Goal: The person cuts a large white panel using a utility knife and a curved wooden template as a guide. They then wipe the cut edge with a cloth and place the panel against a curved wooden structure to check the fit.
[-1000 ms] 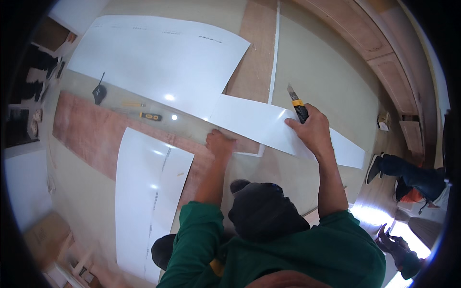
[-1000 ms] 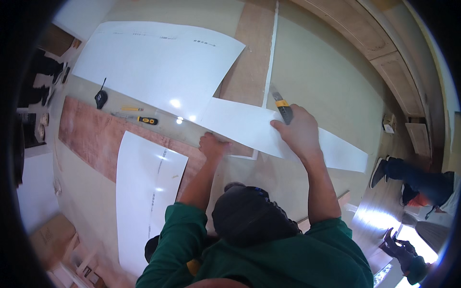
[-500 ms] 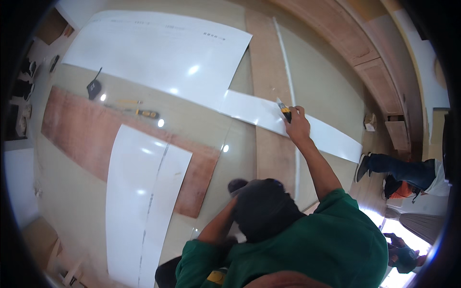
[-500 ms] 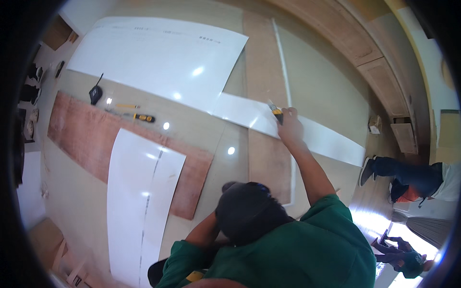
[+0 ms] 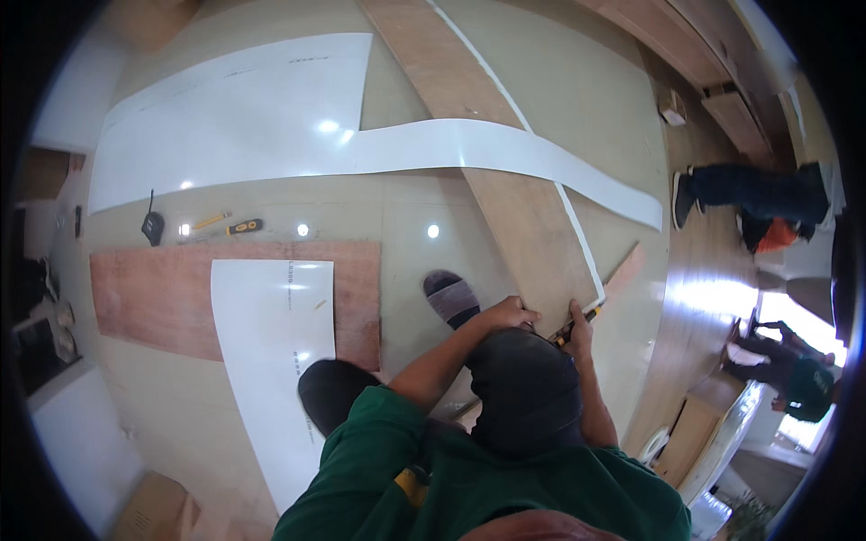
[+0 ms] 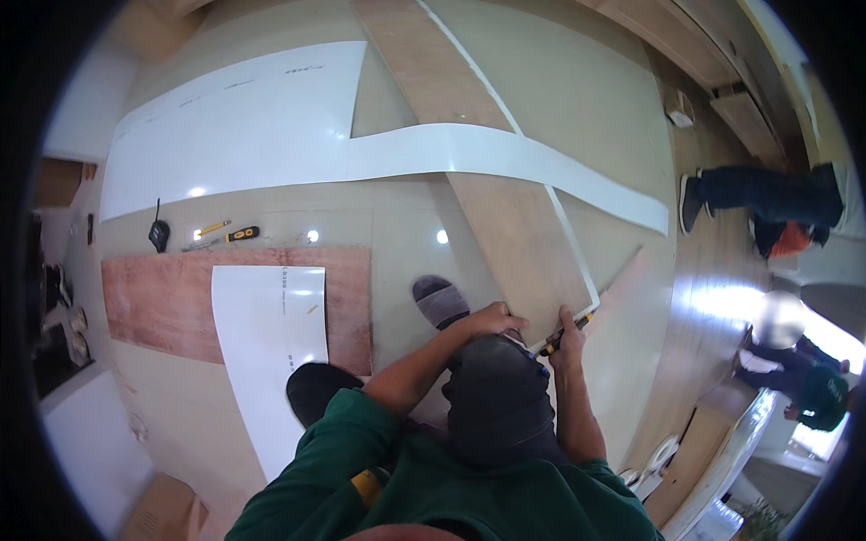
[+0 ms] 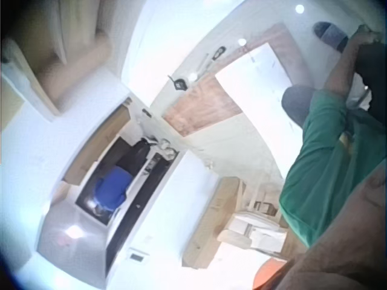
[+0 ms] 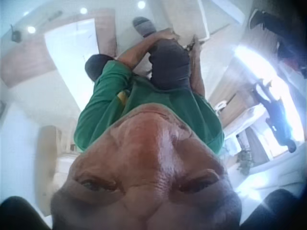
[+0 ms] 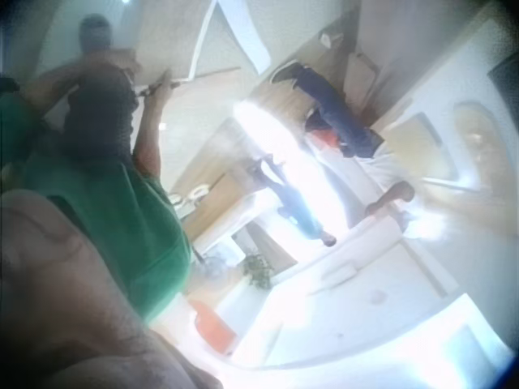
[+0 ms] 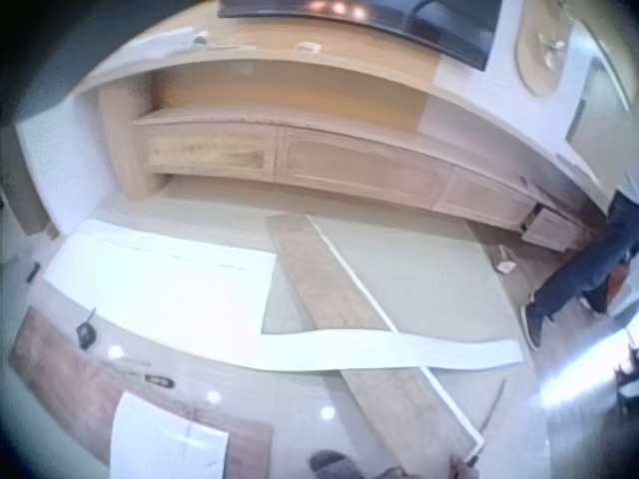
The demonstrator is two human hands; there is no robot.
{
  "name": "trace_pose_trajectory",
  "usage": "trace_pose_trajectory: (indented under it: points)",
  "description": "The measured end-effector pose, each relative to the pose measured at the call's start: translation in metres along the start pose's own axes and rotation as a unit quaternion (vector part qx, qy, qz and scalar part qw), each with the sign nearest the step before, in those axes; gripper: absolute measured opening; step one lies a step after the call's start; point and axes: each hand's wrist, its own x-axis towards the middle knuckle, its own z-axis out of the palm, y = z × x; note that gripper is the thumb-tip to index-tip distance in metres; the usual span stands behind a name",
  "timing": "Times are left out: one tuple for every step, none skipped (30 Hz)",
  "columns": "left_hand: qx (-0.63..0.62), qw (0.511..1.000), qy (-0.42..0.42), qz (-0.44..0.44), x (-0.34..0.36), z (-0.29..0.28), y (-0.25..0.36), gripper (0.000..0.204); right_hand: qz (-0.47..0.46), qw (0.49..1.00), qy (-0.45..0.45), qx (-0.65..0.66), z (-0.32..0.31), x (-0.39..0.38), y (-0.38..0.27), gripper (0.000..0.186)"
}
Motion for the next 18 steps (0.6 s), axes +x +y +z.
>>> trace_pose_trajectory:
  points:
    - [0.033, 0.999, -0.004, 0.005, -0.009, -0.002, 0.001, 0.046, 0.000, 1.000, 0.008, -0.026, -0.005, -0.002, -0.003, 0.041]
    - [0.064, 0.998, -0.013, 0.011, -0.022, -0.003, 0.006, 0.047, 0.000, 0.998, 0.021, -0.053, -0.014, -0.009, -0.018, 0.041]
    - [0.090, 0.996, -0.017, 0.017, -0.040, -0.006, 0.012, 0.047, -0.070, 0.996, 0.027, -0.054, -0.030, -0.011, -0.037, 0.041]
    - [0.061, 0.997, 0.030, -0.021, -0.059, -0.012, 0.026, 0.047, -0.126, 0.989, 0.032, -0.068, -0.053, -0.016, -0.065, 0.043]
    - [0.033, 0.995, 0.070, -0.058, -0.074, -0.019, 0.042, 0.047, -0.184, 0.978, 0.044, -0.084, -0.078, -0.024, -0.096, 0.045]
    - [0.002, 0.989, 0.144, -0.024, -0.090, -0.032, 0.049, 0.045, -0.191, 0.981, 0.022, -0.012, -0.084, -0.053, -0.130, 0.050]
    - [-0.026, 0.976, 0.216, 0.021, -0.100, -0.045, 0.061, 0.044, -0.165, 0.986, 0.011, 0.001, -0.085, -0.107, -0.162, 0.050]
    - [0.001, 0.969, 0.243, 0.053, -0.103, -0.050, 0.079, 0.045, -0.202, 0.978, 0.028, 0.041, -0.118, -0.129, -0.164, 0.050]
    - [0.025, 0.957, 0.276, 0.085, -0.103, -0.054, 0.093, 0.047, -0.247, 0.967, 0.061, 0.006, -0.148, -0.149, -0.157, 0.055]
    - [-0.026, 0.954, 0.274, 0.119, -0.100, -0.058, 0.104, 0.056, -0.251, 0.961, 0.106, -0.045, -0.184, -0.165, -0.137, 0.056]
    - [-0.079, 0.948, 0.270, 0.149, -0.096, -0.059, 0.112, 0.065, -0.252, 0.951, 0.152, -0.098, -0.228, -0.179, -0.112, 0.057]
    - [-0.109, 0.945, 0.276, 0.141, -0.089, -0.051, 0.118, 0.070, -0.209, 0.950, 0.207, -0.104, -0.301, -0.190, -0.086, 0.055]
    - [-0.133, 0.942, 0.281, 0.130, -0.081, -0.041, 0.121, 0.074, -0.162, 0.945, 0.263, -0.103, -0.356, -0.203, -0.057, 0.054]
    - [-0.153, 0.936, 0.293, 0.119, -0.076, -0.032, 0.124, 0.079, -0.152, 0.944, 0.281, -0.079, -0.367, -0.228, -0.054, 0.053]
    - [-0.123, 0.951, 0.274, 0.079, -0.061, -0.021, 0.119, 0.083, -0.206, 0.914, 0.327, -0.123, -0.419, -0.251, -0.051, 0.049]
    - [-0.093, 0.959, 0.264, 0.045, -0.044, -0.018, 0.109, 0.087, -0.184, 0.885, 0.377, -0.200, -0.457, -0.270, -0.069, 0.048]
    - [-0.059, 0.965, 0.254, 0.010, -0.030, -0.012, 0.099, 0.091, -0.156, 0.849, 0.425, -0.273, -0.484, -0.302, -0.089, 0.047]
    - [-0.065, 0.964, 0.257, 0.004, -0.021, -0.006, 0.093, 0.093, -0.173, 0.798, 0.471, -0.335, -0.470, -0.335, -0.106, 0.048]
